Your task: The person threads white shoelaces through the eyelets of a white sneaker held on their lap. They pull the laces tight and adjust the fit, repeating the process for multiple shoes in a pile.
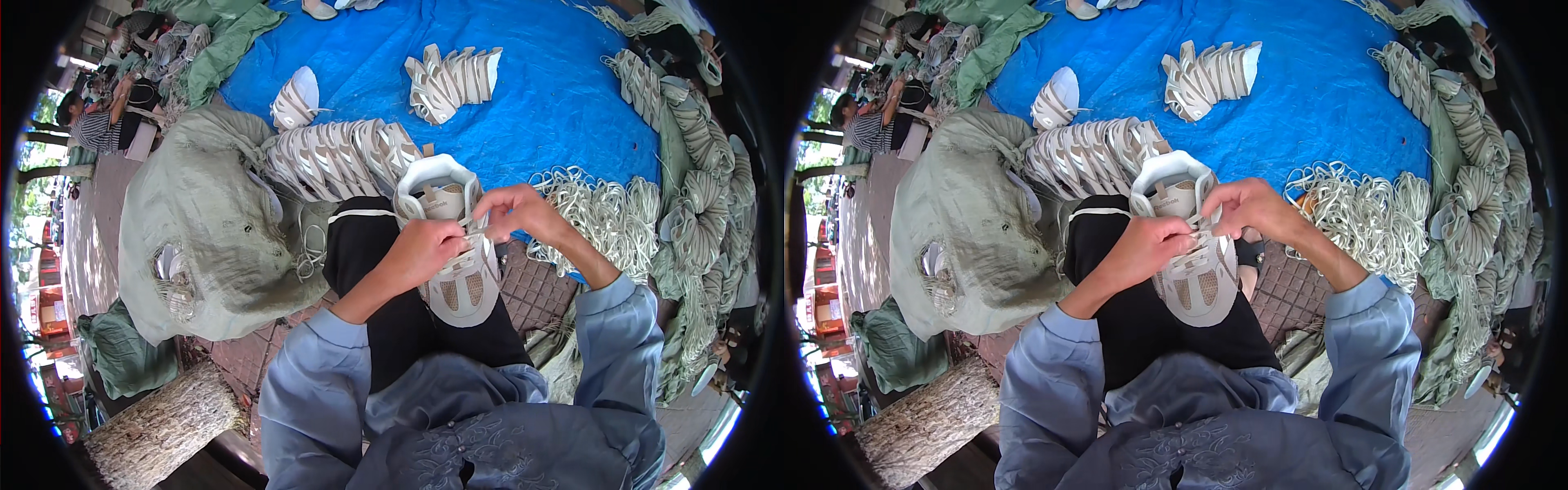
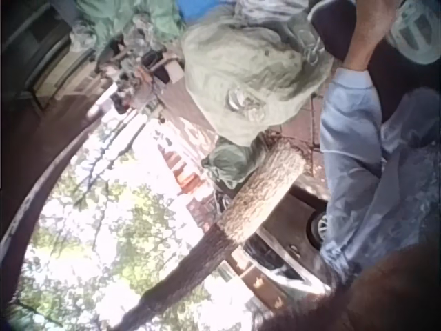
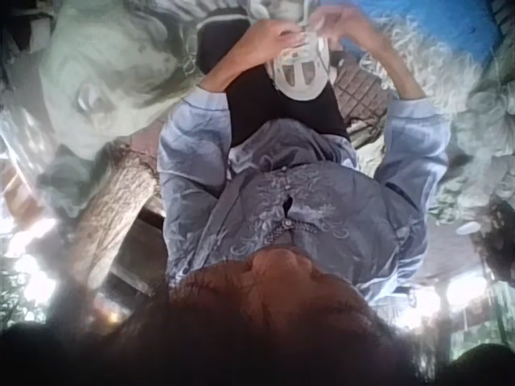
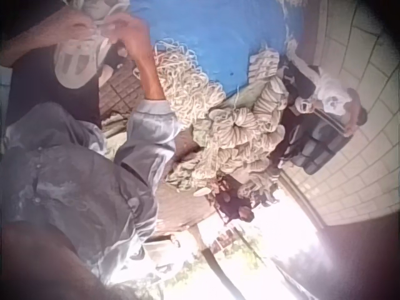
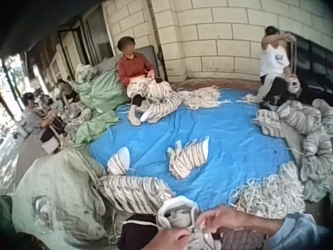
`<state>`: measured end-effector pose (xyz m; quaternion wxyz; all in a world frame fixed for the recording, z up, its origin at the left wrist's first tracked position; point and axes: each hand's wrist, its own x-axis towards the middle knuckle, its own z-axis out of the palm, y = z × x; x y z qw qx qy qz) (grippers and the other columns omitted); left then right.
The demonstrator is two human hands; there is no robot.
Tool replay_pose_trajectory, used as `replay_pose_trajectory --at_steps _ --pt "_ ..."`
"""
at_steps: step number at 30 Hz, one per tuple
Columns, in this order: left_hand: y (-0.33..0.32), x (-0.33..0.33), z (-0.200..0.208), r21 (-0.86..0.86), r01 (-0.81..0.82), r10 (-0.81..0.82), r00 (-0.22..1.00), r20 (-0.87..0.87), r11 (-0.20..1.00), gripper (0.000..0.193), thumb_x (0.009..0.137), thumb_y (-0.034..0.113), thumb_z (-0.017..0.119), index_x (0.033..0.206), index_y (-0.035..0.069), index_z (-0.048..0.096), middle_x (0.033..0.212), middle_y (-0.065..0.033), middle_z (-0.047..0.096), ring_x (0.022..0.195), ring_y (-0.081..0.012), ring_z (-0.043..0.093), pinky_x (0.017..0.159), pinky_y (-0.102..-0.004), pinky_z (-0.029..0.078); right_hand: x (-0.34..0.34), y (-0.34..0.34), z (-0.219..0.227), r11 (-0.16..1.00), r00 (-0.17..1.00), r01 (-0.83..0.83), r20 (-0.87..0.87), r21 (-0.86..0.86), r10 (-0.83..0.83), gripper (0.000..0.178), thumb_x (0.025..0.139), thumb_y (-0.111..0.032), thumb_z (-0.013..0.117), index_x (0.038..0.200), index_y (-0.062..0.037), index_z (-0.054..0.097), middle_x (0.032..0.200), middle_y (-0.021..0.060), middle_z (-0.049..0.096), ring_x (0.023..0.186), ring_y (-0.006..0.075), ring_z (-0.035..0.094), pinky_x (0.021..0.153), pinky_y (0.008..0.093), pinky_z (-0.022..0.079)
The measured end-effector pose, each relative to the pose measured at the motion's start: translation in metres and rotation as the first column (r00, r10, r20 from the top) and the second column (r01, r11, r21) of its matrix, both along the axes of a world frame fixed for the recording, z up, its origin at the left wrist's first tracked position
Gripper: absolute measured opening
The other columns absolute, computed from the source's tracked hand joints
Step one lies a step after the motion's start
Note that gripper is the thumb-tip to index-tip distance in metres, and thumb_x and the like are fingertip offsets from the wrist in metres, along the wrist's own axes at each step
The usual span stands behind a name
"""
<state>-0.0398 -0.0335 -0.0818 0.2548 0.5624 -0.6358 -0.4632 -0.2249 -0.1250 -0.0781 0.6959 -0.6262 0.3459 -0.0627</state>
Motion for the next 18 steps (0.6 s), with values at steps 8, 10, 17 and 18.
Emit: replay_pose_trajectory --at_steps 8,10,17,18 --pt "-0.004 0.004 0.013 0.212 0.076 -0.056 0.994 -0.097 0.974 0.017 0.081 0.014 0.053 0.073 0.001 0.06 0.058 -0.0033 0.055 0.049 -0.0089 0.05 0.046 -0.0245 0.039 0.014 0.024 -0.001 0.268 0.979 -0.09 -0.036 -0.959 0.201 0.009 0.059 -0.013 0.066 0.061 -0.0098 0.057 0.06 0.0016 0.053 0.064 0.0191 0.051 0.065 0.0329 0.04" --pt "-0.004 0.005 0.012 0.206 0.113 -0.092 0.99 -0.11 0.972 0.019 0.079 0.015 0.055 0.071 -0.001 0.059 0.058 -0.0088 0.059 0.052 -0.0151 0.055 0.052 -0.0292 0.043 0.012 0.021 -0.002 0.414 0.966 -0.094 0.019 -0.906 0.26 0.009 0.058 -0.013 0.066 0.059 -0.0093 0.057 0.062 0.0007 0.053 0.071 0.0183 0.05 0.066 0.0325 0.04" --pt "-0.004 0.016 0.003 -0.522 0.281 0.132 0.773 0.62 0.805 0.005 0.072 0.005 0.056 0.077 0.003 0.057 0.069 -0.0069 0.053 0.054 -0.0199 0.058 0.048 -0.0303 0.047 -0.005 0.01 0.001 0.728 0.941 -0.26 0.001 -0.634 0.337 0.012 0.056 -0.013 0.069 0.059 -0.0058 0.06 0.069 0.0011 0.056 0.08 0.0202 0.05 0.071 0.031 0.04" --pt "-0.003 0.017 0.002 -0.484 0.306 0.104 0.752 0.651 0.819 0.006 0.071 0.005 0.056 0.077 0.004 0.056 0.07 -0.0076 0.052 0.056 -0.022 0.058 0.049 -0.0315 0.048 -0.008 0.008 0.001 0.737 0.942 -0.267 -0.008 -0.621 0.334 0.012 0.055 -0.014 0.069 0.059 -0.0054 0.061 0.07 0.0014 0.057 0.081 0.0205 0.05 0.072 0.0308 0.04"
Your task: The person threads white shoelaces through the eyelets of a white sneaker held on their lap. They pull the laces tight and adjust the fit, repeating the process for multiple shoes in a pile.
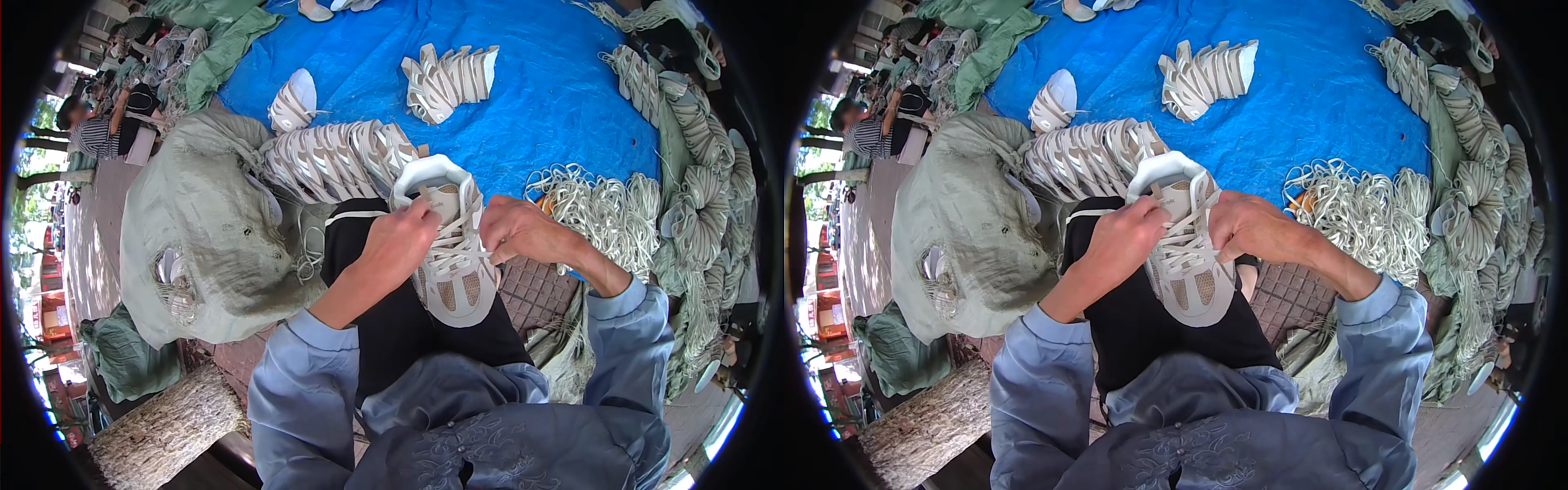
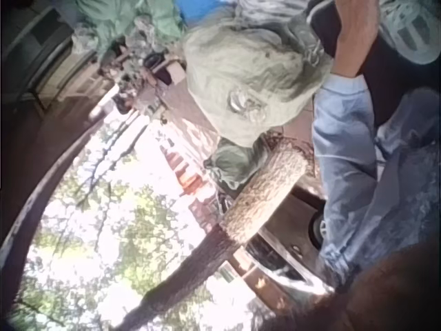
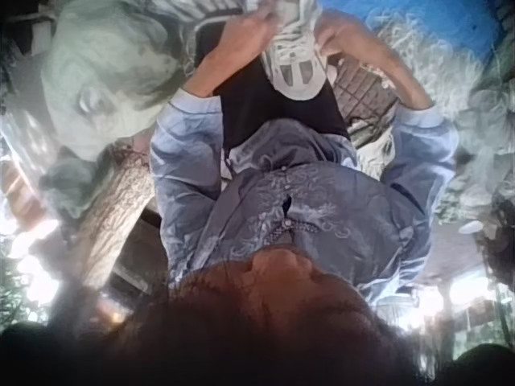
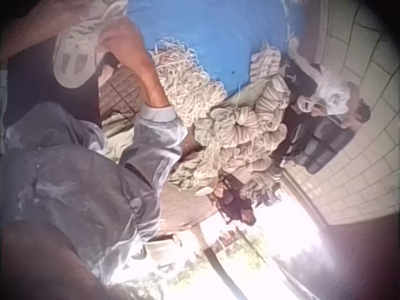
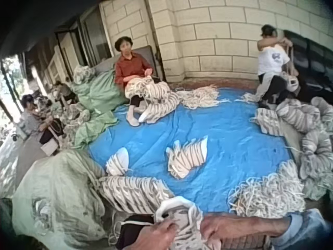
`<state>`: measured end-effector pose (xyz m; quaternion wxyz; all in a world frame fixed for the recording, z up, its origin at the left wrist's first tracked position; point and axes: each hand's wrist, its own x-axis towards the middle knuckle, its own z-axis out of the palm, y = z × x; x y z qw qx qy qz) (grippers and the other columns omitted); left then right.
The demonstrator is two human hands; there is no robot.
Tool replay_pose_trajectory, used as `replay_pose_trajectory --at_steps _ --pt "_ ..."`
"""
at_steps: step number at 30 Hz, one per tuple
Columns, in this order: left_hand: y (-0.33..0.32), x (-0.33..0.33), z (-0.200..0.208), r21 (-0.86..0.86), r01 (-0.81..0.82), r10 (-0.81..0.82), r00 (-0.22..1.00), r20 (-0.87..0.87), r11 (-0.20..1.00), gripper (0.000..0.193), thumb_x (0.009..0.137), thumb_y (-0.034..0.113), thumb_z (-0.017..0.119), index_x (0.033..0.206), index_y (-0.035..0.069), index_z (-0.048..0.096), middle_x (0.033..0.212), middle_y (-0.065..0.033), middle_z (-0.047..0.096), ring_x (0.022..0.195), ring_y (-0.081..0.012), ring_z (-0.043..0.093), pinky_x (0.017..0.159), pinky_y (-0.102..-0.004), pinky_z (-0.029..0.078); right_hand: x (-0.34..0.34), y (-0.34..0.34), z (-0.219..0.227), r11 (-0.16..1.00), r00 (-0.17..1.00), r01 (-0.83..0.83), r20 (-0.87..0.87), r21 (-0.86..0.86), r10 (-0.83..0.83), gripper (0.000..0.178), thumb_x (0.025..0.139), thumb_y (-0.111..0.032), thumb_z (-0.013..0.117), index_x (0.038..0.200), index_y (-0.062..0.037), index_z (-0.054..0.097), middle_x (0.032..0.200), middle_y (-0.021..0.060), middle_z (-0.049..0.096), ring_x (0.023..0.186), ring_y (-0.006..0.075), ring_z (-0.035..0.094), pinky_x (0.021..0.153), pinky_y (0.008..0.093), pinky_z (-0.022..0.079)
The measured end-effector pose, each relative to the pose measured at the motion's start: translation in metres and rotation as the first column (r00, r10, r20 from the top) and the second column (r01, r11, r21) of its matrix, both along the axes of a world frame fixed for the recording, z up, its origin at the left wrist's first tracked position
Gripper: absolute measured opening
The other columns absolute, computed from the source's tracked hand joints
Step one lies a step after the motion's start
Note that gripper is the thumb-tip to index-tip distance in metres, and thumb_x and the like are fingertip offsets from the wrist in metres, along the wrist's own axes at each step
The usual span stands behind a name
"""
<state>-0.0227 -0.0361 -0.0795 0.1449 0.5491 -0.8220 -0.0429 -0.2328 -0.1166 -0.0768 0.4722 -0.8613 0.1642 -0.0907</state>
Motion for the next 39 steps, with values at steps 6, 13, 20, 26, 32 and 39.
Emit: replay_pose_trajectory --at_steps 6,13,20,26,32,39 --pt "-0.004 0.003 0.001 0.101 0.038 -0.043 0.998 0.045 0.994 0.005 0.07 0.004 0.056 0.073 0.002 0.054 0.072 -0.0097 0.052 0.058 -0.0243 0.058 0.05 -0.0326 0.047 -0.008 -0.011 -0.005 0.975 0.997 0.046 0.044 0.216 -0.056 0.011 0.054 -0.01 0.07 0.06 -0.0049 0.062 0.072 0.0029 0.058 0.08 0.0183 0.05 0.071 0.0289 0.039" --pt "0.004 0.046 0.019 0.244 -0.074 0.146 0.945 -0.293 0.967 0.007 0.074 0.006 0.058 0.073 0.002 0.052 0.065 -0.0106 0.053 0.056 -0.0228 0.054 0.053 -0.0325 0.041 -0.006 -0.015 -0.021 0.89 0.988 0.145 -0.021 0.432 -0.151 0.01 0.055 -0.007 0.071 0.064 -0.0044 0.066 0.071 0.0025 0.057 0.08 0.0157 0.048 0.07 0.0275 0.038" --pt "0.033 0.077 0.03 0.333 -0.215 0.335 0.87 -0.363 0.918 0.006 0.072 0.003 0.059 0.073 0.0 0.054 0.06 -0.0076 0.05 0.053 -0.0142 0.048 0.051 -0.0269 0.039 0.016 -0.016 -0.027 0.928 0.987 0.156 -0.092 0.338 -0.132 0.011 0.06 -0.01 0.069 0.067 -0.0028 0.064 0.067 0.0037 0.055 0.07 0.0141 0.051 0.06 0.0262 0.039" --pt "0.048 0.118 0.046 0.355 -0.38 0.471 0.855 -0.217 0.854 0.008 0.074 0.005 0.057 0.072 0.001 0.052 0.063 -0.0121 0.052 0.056 -0.0254 0.052 0.054 -0.0305 0.041 0.024 -0.007 -0.042 0.985 0.98 0.17 -0.1 -0.037 -0.173 0.011 0.063 -0.011 0.067 0.069 -0.0023 0.063 0.066 0.005 0.056 0.062 0.0131 0.053 0.055 0.027 0.041" --pt "0.056 0.133 0.036 0.413 -0.417 0.523 0.832 -0.184 0.809 0.006 0.075 0.004 0.057 0.075 0.001 0.053 0.064 -0.0124 0.053 0.058 -0.0276 0.053 0.054 -0.0326 0.041 0.01 -0.002 -0.068 0.735 0.873 0.475 -0.151 0.483 -0.465 0.008 0.066 -0.01 0.062 0.069 -0.0021 0.063 0.06 0.0044 0.057 0.055 0.0116 0.052 0.051 0.0236 0.039" --pt "0.042 0.122 0.028 -0.074 -0.283 0.292 0.944 0.157 0.956 0.003 0.075 0.005 0.056 0.076 0.004 0.053 0.067 -0.0119 0.052 0.059 -0.0288 0.054 0.053 -0.0362 0.044 0.005 -0.013 -0.097 0.153 0.707 0.402 -0.2 0.903 -0.678 0.044 0.074 -0.025 0.063 0.11 -0.0019 0.054 0.086 0.0061 0.062 0.071 0.0129 0.057 0.064 0.0237 0.042"
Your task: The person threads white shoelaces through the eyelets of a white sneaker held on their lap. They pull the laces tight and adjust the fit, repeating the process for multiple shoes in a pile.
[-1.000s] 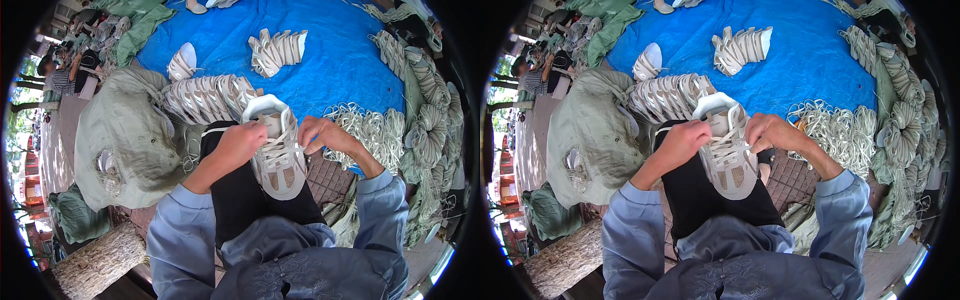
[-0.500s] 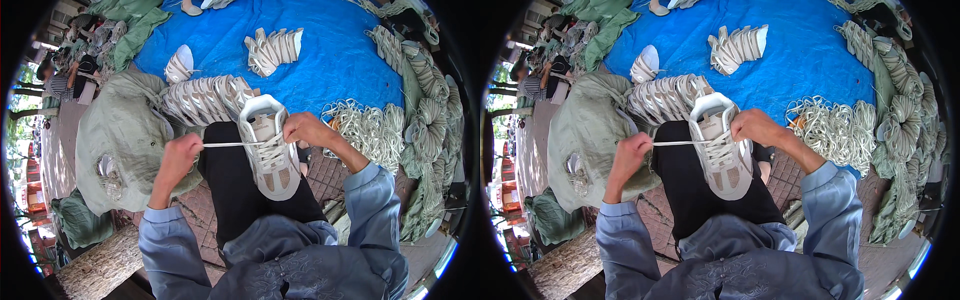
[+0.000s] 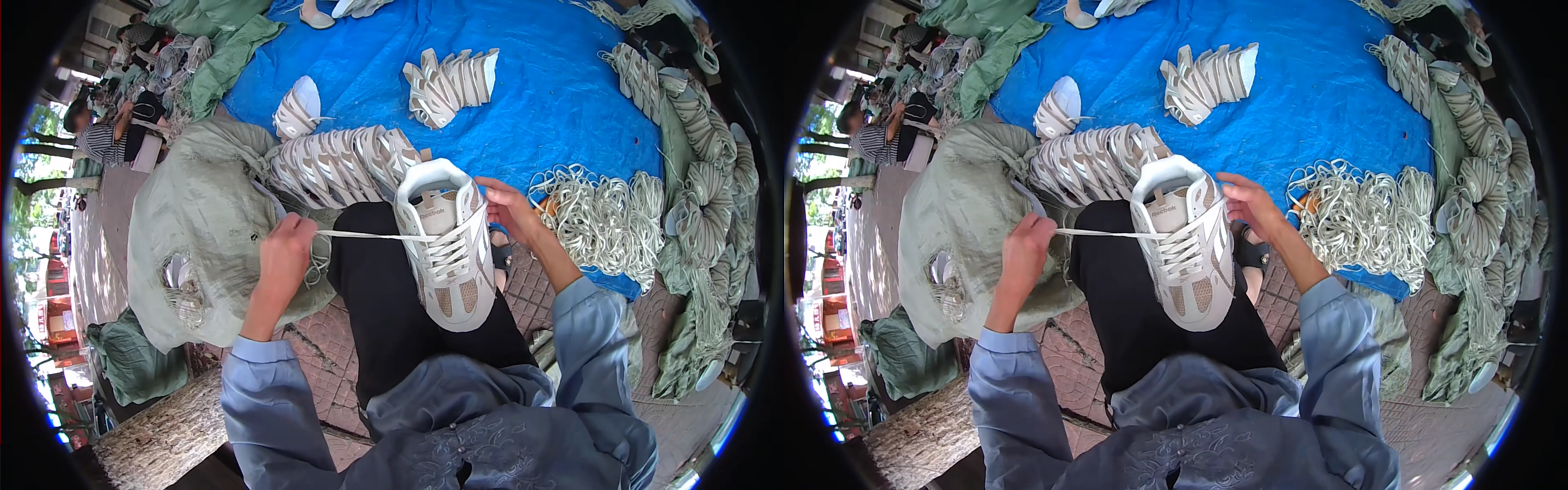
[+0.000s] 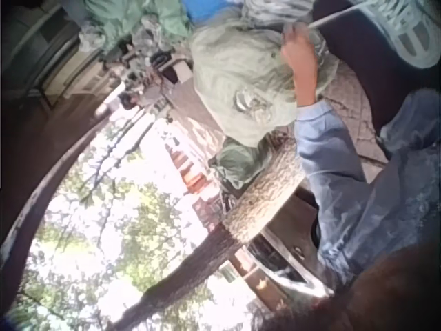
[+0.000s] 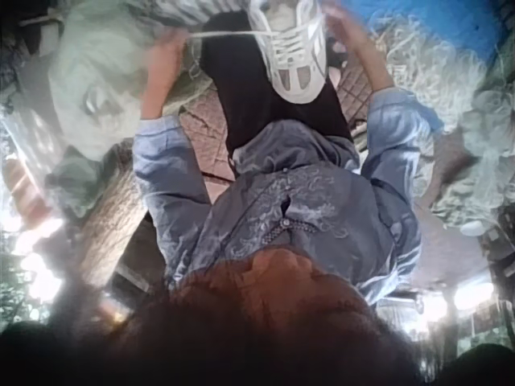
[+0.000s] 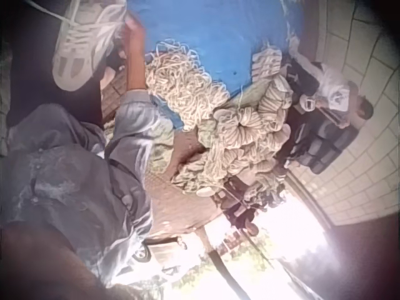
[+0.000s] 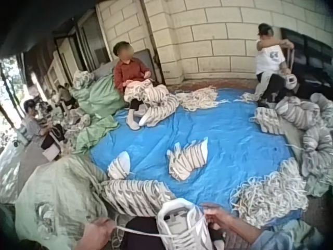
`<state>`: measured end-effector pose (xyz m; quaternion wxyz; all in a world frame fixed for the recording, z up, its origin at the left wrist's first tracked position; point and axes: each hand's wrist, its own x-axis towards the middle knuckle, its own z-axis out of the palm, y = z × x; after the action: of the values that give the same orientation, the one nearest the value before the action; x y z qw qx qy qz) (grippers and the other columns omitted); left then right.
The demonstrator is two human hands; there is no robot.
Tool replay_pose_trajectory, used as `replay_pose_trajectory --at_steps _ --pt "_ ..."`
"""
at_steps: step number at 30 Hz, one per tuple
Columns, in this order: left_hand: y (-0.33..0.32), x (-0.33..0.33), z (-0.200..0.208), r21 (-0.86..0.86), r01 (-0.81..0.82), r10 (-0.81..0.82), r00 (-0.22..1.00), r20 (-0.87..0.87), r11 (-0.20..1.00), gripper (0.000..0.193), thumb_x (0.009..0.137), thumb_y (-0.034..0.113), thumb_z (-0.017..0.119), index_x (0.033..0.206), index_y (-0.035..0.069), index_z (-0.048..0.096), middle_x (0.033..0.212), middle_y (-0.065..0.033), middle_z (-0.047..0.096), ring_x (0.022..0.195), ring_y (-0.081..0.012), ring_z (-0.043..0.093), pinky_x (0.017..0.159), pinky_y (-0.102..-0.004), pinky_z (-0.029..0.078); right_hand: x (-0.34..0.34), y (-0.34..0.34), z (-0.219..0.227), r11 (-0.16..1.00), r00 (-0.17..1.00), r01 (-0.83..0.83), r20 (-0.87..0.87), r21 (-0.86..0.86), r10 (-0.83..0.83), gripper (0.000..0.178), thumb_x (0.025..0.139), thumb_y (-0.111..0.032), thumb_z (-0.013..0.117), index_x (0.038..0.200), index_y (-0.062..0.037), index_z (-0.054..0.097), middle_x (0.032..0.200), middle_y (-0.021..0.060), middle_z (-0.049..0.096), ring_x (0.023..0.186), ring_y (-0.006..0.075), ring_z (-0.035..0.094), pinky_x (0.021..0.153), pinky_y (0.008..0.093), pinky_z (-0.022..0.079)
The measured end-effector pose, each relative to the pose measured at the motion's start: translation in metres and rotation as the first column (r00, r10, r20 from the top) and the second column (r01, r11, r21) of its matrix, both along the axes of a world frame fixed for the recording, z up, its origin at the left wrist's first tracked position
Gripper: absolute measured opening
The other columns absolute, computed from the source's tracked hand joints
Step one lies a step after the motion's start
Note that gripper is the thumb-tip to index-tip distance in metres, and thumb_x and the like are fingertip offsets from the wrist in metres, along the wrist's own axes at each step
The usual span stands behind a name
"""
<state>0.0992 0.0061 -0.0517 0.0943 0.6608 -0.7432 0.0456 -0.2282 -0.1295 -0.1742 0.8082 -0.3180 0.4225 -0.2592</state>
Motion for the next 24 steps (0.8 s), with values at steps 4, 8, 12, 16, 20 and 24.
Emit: replay_pose_trajectory --at_steps 4,8,12,16,20,24 --pt "-0.003 -0.011 -0.002 -0.161 -0.073 0.119 0.946 0.3 0.984 0.004 0.073 0.004 0.056 0.076 0.005 0.054 0.075 -0.0107 0.055 0.066 -0.0302 0.056 0.053 -0.0368 0.045 0.01 -0.006 -0.025 0.994 0.994 0.105 -0.006 -0.043 -0.105 0.028 0.075 -0.016 0.061 0.098 0.0017 0.06 0.087 0.0107 0.063 0.075 0.0174 0.059 0.066 0.0263 0.044" --pt "-0.011 -0.02 -0.005 0.25 -0.283 0.377 0.699 -0.607 0.926 0.01 0.077 0.006 0.056 0.087 0.002 0.057 0.094 -0.0104 0.057 0.087 -0.028 0.057 0.062 -0.0355 0.049 -0.001 -0.02 -0.025 0.955 0.951 0.295 0.112 -0.036 -0.289 0.022 0.073 -0.006 0.061 0.092 0.0048 0.059 0.087 0.0133 0.063 0.076 0.0196 0.06 0.067 0.0276 0.046" --pt "-0.032 -0.031 0.007 0.199 0.038 0.195 -0.435 -0.879 0.979 0.027 0.083 0.01 0.054 0.104 -0.006 0.052 0.108 -0.0155 0.053 0.104 -0.0267 0.052 0.082 -0.0369 0.046 -0.014 -0.037 0.039 0.918 0.918 0.349 0.264 -0.188 -0.295 0.024 0.073 -0.003 0.06 0.095 0.0048 0.059 0.089 0.0147 0.062 0.078 0.021 0.06 0.07 0.0285 0.047" --pt "-0.067 -0.058 0.04 -0.097 0.108 -0.034 -0.474 -0.88 0.989 0.037 0.084 0.014 0.054 0.112 -0.009 0.047 0.111 -0.0175 0.051 0.109 -0.0263 0.049 0.091 -0.0354 0.04 -0.007 -0.048 0.15 0.809 0.958 0.201 0.282 -0.553 -0.045 0.031 0.071 -0.002 0.059 0.102 0.0045 0.058 0.095 0.0159 0.062 0.088 0.0229 0.06 0.08 0.0311 0.046" --pt "-0.089 -0.107 0.076 0.038 0.273 0.054 -0.052 -0.997 0.961 0.034 0.085 0.016 0.052 0.108 -0.008 0.05 0.106 -0.0151 0.054 0.103 -0.0235 0.053 0.087 -0.0333 0.042 0.038 -0.053 0.224 0.582 0.985 -0.009 0.095 -0.813 0.147 0.038 0.069 -0.002 0.059 0.106 0.0027 0.057 0.094 0.0141 0.063 0.09 0.0205 0.06 0.083 0.0309 0.045" --pt "-0.1 -0.128 0.096 0.12 0.312 0.155 -0.09 -0.984 0.942 0.029 0.087 0.017 0.05 0.102 -0.007 0.053 0.096 -0.013 0.058 0.092 -0.0232 0.058 0.08 -0.0331 0.046 0.054 -0.06 0.236 0.466 0.987 -0.127 -0.159 -0.876 -0.028 0.05 0.067 -0.005 0.06 0.116 -0.0014 0.051 0.09 0.0123 0.063 0.084 0.0158 0.06 0.076 0.0277 0.046"
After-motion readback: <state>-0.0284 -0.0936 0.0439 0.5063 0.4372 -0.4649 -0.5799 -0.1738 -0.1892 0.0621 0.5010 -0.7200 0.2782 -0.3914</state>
